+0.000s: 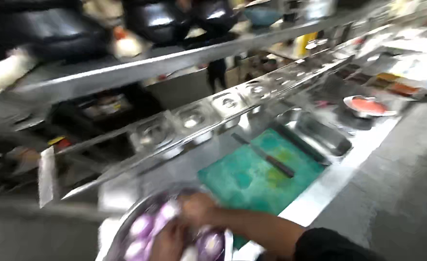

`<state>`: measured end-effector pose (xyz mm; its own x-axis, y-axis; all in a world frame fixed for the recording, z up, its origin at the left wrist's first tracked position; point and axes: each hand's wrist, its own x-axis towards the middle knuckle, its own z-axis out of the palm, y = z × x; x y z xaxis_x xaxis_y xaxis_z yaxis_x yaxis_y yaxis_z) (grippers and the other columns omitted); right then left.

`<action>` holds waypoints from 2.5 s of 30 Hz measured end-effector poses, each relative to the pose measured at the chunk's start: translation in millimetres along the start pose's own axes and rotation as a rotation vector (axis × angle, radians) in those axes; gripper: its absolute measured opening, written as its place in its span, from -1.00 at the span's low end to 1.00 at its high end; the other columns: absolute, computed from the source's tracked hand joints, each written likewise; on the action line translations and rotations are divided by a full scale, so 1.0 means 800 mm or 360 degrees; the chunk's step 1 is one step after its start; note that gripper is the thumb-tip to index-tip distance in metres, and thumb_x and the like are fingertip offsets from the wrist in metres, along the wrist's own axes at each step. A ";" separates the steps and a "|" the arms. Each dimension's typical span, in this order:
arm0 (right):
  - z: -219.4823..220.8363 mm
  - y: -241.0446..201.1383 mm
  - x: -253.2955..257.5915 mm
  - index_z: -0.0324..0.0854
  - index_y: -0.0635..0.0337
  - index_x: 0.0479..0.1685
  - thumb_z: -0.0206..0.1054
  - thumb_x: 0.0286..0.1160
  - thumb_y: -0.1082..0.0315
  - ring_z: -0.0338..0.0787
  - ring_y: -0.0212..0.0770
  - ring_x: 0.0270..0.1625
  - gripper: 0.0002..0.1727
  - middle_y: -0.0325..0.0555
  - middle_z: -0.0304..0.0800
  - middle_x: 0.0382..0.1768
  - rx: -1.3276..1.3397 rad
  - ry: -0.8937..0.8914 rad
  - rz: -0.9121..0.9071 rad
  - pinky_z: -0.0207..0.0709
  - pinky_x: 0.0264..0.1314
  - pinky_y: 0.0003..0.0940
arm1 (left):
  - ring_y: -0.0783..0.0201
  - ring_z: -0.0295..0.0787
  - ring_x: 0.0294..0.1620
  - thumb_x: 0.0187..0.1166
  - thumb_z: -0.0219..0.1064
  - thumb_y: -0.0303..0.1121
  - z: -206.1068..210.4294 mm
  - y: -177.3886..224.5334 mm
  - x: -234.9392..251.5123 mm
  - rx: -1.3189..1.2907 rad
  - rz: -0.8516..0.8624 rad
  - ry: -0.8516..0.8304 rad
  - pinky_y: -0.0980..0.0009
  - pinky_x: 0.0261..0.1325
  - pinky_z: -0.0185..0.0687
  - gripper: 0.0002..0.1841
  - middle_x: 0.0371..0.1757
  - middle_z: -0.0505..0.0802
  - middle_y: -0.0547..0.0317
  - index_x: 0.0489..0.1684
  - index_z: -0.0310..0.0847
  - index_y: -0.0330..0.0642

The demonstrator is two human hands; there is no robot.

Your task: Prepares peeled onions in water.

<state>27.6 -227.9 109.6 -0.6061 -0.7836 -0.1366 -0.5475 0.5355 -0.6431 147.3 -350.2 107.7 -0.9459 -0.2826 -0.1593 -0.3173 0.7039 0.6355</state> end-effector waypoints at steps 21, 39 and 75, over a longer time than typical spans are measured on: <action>0.007 0.009 0.004 0.70 -0.04 0.28 0.50 0.33 0.05 0.79 0.21 0.12 -0.50 0.06 0.77 0.18 -0.0959 -0.0805 -0.0425 0.64 0.00 0.29 | 0.04 0.62 0.48 0.72 0.23 -0.03 -0.034 -0.034 -0.072 0.0345 0.0035 -0.0304 -0.05 0.57 0.46 -0.57 0.37 0.76 0.04 0.43 0.63 -0.01; 0.048 0.008 0.006 0.57 0.03 -0.83 0.10 0.63 0.03 0.79 0.02 -0.25 -0.44 -0.13 0.71 -0.63 -0.0500 0.0020 -0.0562 0.51 0.10 0.13 | 0.38 0.69 -0.27 0.80 -0.09 -0.18 -0.020 -0.056 -0.054 -0.2214 -0.0323 0.0593 0.36 -0.02 0.69 -0.66 -0.38 0.69 0.34 -0.32 0.57 0.01; 0.030 0.000 0.000 0.58 -0.18 0.24 0.39 0.15 0.28 0.85 -0.04 -0.15 -0.49 0.08 0.78 0.02 0.2654 -0.0692 0.0161 0.75 -0.24 -0.17 | 0.25 0.76 -0.32 0.45 0.41 -0.23 -0.048 -0.055 -0.085 -0.1877 -0.0350 0.0440 0.38 -0.43 0.69 -0.59 -0.09 0.79 0.05 0.25 0.55 -0.11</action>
<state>41.3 -235.4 91.8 -0.2555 -0.9415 -0.2195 0.7911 -0.0731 -0.6073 227.8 -387.2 119.2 -0.7885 -0.5502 -0.2750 -0.0773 -0.3549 0.9317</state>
